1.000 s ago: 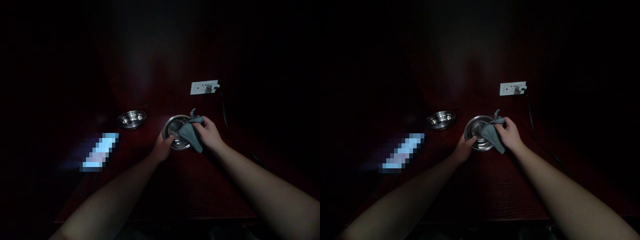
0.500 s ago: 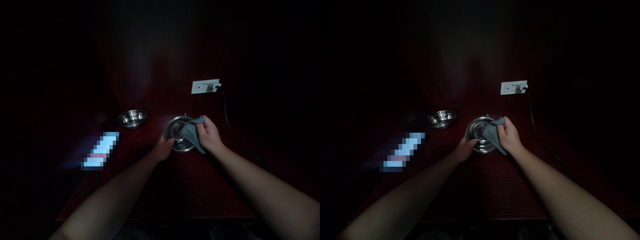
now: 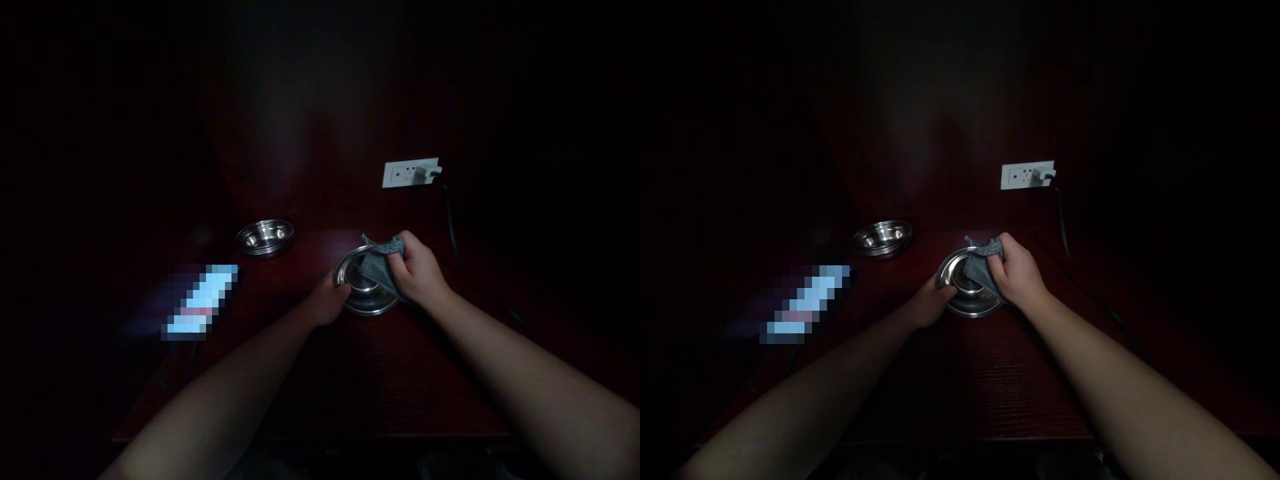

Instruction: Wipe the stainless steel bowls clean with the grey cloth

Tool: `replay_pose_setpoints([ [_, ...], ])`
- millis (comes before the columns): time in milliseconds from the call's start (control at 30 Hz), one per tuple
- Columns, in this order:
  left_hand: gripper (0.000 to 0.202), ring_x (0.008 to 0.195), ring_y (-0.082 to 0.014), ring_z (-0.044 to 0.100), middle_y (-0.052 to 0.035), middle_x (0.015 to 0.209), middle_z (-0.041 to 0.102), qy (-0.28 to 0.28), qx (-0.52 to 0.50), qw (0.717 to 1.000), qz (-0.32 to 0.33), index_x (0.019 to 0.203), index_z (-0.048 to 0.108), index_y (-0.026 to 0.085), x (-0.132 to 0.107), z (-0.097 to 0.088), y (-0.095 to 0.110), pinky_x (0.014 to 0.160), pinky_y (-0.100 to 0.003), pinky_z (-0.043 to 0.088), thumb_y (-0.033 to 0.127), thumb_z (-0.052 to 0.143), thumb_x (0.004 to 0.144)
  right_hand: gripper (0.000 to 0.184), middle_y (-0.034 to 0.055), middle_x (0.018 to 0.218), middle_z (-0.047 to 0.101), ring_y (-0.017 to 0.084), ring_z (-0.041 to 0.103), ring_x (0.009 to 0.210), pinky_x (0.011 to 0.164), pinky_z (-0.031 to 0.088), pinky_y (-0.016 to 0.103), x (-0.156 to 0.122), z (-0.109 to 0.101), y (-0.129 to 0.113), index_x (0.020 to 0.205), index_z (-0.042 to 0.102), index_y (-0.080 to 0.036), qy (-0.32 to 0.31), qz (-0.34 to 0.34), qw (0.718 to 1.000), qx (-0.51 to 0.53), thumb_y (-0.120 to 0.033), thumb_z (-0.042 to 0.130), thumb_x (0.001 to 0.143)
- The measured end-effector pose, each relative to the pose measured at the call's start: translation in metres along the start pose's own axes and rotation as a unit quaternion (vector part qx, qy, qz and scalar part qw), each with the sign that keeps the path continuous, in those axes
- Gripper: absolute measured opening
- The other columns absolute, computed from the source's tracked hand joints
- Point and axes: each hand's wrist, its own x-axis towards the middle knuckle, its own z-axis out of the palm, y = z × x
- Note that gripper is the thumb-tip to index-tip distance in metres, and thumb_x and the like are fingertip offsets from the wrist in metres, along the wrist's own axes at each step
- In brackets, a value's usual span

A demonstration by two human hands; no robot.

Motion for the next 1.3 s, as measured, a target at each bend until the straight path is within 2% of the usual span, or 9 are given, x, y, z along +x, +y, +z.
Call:
replay_pose_setpoints([
  [167,0.050,0.113,-0.0240,0.058,-0.0074,0.123,0.064,0.001,0.011,1.000,-0.020,0.122,0.057,0.018,-0.001,0.001,-0.003,0.100,-0.040,0.042,0.010,0.053,0.072,0.011,-0.0016,0.065,0.047,0.014,0.045,0.058,0.055,0.034,0.027,0.001,-0.004,-0.002,0.074,0.044,-0.022,-0.006,-0.049,0.999,-0.022,-0.023,0.052,0.081],
  [300,0.049,0.110,-0.0253,0.059,-0.0072,0.112,0.068,0.000,-0.043,0.999,-0.024,0.119,0.059,0.018,-0.001,0.005,-0.004,0.097,-0.041,0.044,0.012,0.056,0.071,0.006,-0.0003,0.069,0.053,0.015,0.050,0.062,0.058,0.039,0.027,0.001,-0.006,-0.005,0.079,0.051,-0.020,0.012,-0.079,0.997,-0.013,-0.024,0.056,0.079],
  [500,0.041,0.102,-0.0245,0.063,-0.0065,0.102,0.071,0.054,-0.106,0.991,-0.053,0.106,0.063,0.015,0.001,0.009,-0.004,0.094,-0.039,0.046,0.011,0.057,0.066,0.018,0.0043,0.082,0.063,0.017,0.058,0.067,0.059,0.045,0.029,-0.002,-0.004,-0.008,0.092,0.059,-0.018,0.049,-0.036,0.998,0.018,-0.026,0.060,0.076],
  [667,0.044,0.099,-0.0238,0.064,-0.0061,0.101,0.071,0.101,-0.108,0.987,-0.061,0.109,0.061,0.016,0.003,0.008,-0.009,0.093,-0.039,0.047,0.011,0.055,0.066,0.029,0.0112,0.103,0.064,0.021,0.062,0.079,0.054,0.047,0.029,-0.003,0.003,-0.006,0.107,0.063,-0.016,0.007,0.029,0.998,0.053,-0.025,0.052,0.081],
  [767,0.050,0.105,-0.0238,0.062,-0.0066,0.110,0.069,0.101,-0.084,0.991,-0.038,0.116,0.059,0.017,0.004,0.007,-0.010,0.095,-0.039,0.047,0.011,0.054,0.067,0.029,0.0111,0.103,0.064,0.022,0.062,0.081,0.063,0.050,0.033,-0.003,0.006,-0.004,0.108,0.063,-0.017,-0.012,0.057,0.996,0.060,-0.025,0.047,0.085],
  [867,0.055,0.111,-0.0240,0.059,-0.0072,0.118,0.065,0.101,-0.066,0.993,-0.010,0.122,0.056,0.017,0.005,0.007,-0.011,0.098,-0.039,0.045,0.010,0.053,0.067,0.024,0.0114,0.100,0.063,0.025,0.060,0.090,0.081,0.048,0.040,-0.001,0.007,-0.003,0.101,0.061,-0.017,-0.029,0.036,0.999,0.017,-0.027,0.045,0.086],
  [933,0.058,0.114,-0.0240,0.058,-0.0076,0.122,0.064,0.101,-0.061,0.993,0.000,0.124,0.054,0.017,0.006,0.007,-0.011,0.100,-0.039,0.044,0.009,0.052,0.067,0.020,0.0123,0.098,0.061,0.026,0.057,0.094,0.086,0.045,0.043,0.000,0.006,-0.003,0.096,0.058,-0.017,-0.035,0.022,0.999,-0.035,-0.029,0.044,0.087],
  [1100,0.058,0.115,-0.0238,0.057,-0.0082,0.124,0.062,0.110,-0.053,0.992,-0.003,0.125,0.053,0.017,0.006,0.008,-0.008,0.102,-0.039,0.043,0.009,0.052,0.068,0.014,0.0088,0.084,0.055,0.025,0.054,0.080,0.073,0.043,0.038,0.000,0.004,-0.003,0.084,0.043,-0.022,-0.043,0.039,0.992,-0.113,-0.035,0.042,0.088],
  [1300,0.046,0.105,-0.0232,0.062,-0.0069,0.107,0.069,0.088,-0.081,0.991,-0.059,0.110,0.060,0.015,0.003,0.009,-0.004,0.096,-0.038,0.047,0.008,0.053,0.066,0.023,0.0042,0.073,0.053,0.020,0.049,0.061,0.057,0.034,0.031,0.001,0.002,-0.003,0.080,0.036,-0.024,-0.082,0.051,0.988,-0.123,-0.044,0.040,0.090],
])
